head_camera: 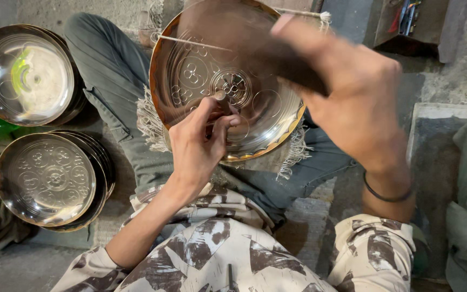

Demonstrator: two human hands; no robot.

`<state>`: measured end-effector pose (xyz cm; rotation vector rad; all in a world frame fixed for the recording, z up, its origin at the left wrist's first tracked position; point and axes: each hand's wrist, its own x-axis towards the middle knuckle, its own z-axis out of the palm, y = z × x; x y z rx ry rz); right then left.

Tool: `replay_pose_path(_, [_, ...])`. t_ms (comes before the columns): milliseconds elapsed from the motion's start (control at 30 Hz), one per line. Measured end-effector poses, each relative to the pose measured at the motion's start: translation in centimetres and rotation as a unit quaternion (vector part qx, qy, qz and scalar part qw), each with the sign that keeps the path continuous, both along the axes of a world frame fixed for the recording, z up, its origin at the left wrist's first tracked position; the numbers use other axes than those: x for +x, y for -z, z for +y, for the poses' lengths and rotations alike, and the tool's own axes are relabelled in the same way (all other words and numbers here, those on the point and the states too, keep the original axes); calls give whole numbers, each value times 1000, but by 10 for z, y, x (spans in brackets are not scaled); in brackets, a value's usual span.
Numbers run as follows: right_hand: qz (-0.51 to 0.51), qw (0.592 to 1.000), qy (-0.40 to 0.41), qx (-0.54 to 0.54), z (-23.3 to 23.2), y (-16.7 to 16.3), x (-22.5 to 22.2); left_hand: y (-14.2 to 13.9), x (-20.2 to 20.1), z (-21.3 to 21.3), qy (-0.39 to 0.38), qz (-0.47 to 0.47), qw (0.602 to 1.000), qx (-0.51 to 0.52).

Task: The person is sitting on the floor and using a hammer and chisel to engrave a decorative pattern on a metal plate. They repeatedly strike the chisel with the hammer to create the design.

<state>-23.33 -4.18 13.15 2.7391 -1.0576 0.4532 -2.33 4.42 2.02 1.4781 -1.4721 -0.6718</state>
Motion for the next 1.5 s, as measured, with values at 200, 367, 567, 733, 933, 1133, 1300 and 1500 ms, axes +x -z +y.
replay_pose_path(200, [72, 996, 34, -50, 10, -3, -3, 4, 3, -5, 55, 14, 998, 14])
replay_pose_path(367, [-36, 996, 82, 5, 28, 13, -15, -3, 18, -21, 193, 14, 980, 37])
replay_pose_path(567, [-103, 971, 210, 55, 74, 55, -22, -12, 32, -57, 359, -25, 933, -8])
replay_pose_path(733, [-221, 931, 285, 57, 114, 88, -20, -18, 30, -82, 496, -72, 865, -25])
replay_pose_path(933, [-297, 907, 292, 67, 132, 120, -21, -29, 22, -94, 553, -141, 820, -50])
replay_pose_path(1133, [-568, 698, 350, 260, 152, 152, -25, -32, 35, -98, 540, 16, 841, -23])
replay_pose_path(1300, [-617, 703, 267, 231, 162, 171, -27, -28, 29, -104, 587, -25, 809, 24])
replay_pose_path(1500, [-605, 709, 299, 206, 157, 174, -35, -27, 21, -105, 617, -96, 780, -40])
